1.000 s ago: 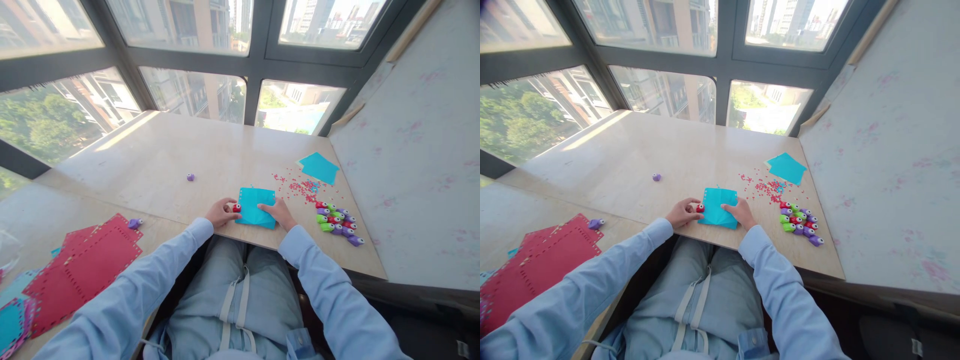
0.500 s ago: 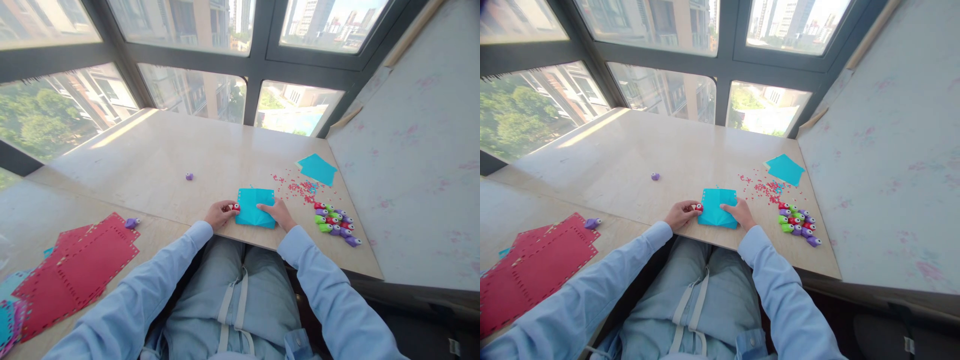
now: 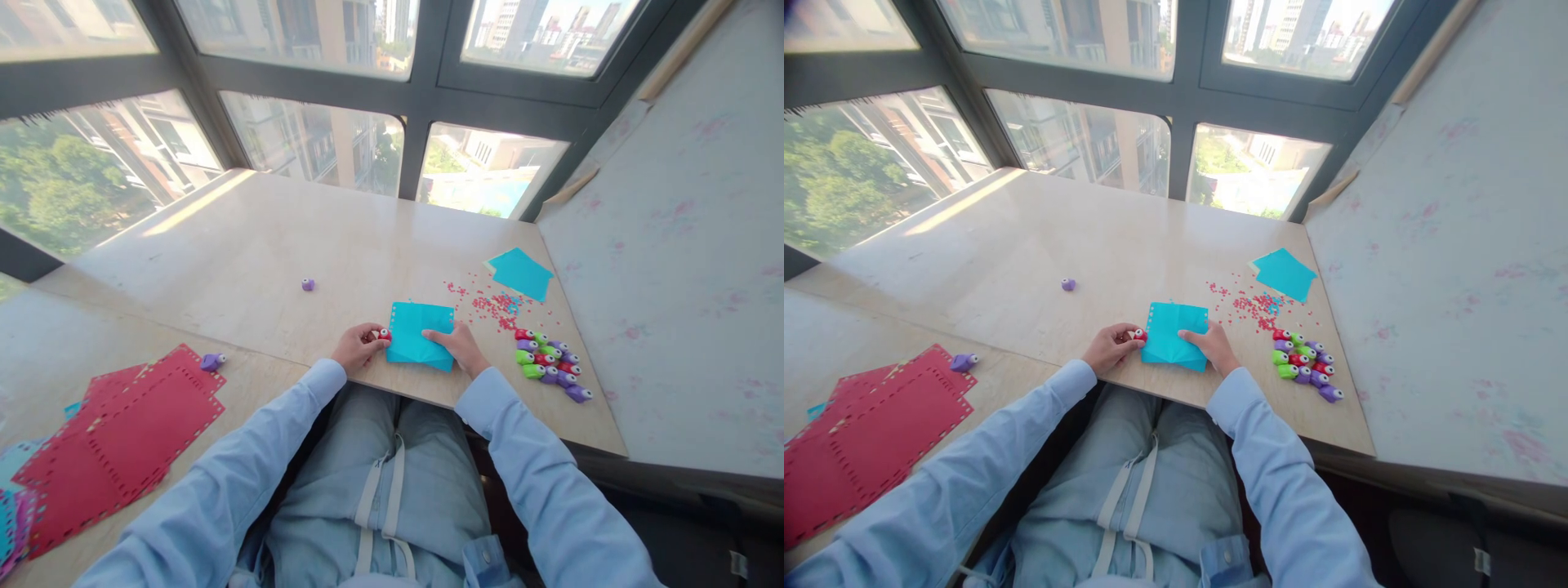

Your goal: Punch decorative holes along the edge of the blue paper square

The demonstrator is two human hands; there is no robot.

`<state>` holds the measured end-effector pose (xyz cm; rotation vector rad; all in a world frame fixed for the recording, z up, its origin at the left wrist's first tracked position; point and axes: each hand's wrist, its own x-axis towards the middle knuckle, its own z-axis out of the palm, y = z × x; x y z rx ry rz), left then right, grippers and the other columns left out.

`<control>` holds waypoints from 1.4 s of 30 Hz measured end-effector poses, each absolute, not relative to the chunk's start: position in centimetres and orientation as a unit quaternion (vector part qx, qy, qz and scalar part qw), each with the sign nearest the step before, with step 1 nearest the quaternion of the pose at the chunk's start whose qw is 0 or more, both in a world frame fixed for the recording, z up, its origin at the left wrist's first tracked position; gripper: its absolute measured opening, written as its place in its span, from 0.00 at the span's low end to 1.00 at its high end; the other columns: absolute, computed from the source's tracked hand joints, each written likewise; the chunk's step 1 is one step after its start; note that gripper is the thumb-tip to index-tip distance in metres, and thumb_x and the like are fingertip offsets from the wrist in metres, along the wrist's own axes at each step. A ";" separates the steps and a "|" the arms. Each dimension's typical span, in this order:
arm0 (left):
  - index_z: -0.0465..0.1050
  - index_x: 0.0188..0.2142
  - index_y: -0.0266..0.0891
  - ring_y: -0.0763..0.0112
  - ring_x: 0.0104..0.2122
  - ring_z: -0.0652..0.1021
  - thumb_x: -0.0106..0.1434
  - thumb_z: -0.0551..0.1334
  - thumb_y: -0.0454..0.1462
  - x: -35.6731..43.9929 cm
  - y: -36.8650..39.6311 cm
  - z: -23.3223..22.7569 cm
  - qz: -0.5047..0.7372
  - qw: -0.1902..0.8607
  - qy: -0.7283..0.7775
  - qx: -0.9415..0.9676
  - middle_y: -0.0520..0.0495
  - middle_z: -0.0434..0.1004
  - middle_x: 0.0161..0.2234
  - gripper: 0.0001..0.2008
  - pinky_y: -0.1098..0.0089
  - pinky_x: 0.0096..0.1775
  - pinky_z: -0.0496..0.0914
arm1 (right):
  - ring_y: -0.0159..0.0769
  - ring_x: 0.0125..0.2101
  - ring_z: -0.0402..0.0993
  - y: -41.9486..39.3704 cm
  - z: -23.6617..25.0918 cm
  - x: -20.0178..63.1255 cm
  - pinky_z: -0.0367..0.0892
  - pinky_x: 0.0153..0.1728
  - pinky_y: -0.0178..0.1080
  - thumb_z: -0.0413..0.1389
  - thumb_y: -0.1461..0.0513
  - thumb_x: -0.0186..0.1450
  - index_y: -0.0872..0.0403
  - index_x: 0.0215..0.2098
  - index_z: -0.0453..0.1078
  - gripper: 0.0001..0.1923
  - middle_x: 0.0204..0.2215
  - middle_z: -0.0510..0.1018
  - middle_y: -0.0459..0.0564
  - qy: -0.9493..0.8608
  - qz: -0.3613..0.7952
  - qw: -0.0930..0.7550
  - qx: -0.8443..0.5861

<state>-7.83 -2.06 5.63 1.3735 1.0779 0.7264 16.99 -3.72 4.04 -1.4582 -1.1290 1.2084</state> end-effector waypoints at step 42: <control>0.73 0.41 0.36 0.76 0.18 0.68 0.51 0.67 0.51 -16.1 -0.4 6.1 0.418 0.391 0.633 0.521 0.54 0.67 0.24 0.24 0.74 0.20 0.63 | 0.50 0.42 0.77 -4.6 3.7 17.8 0.74 0.43 0.48 0.68 0.47 0.50 0.55 0.44 0.74 0.29 0.44 0.79 0.55 -0.465 0.491 0.459 -0.577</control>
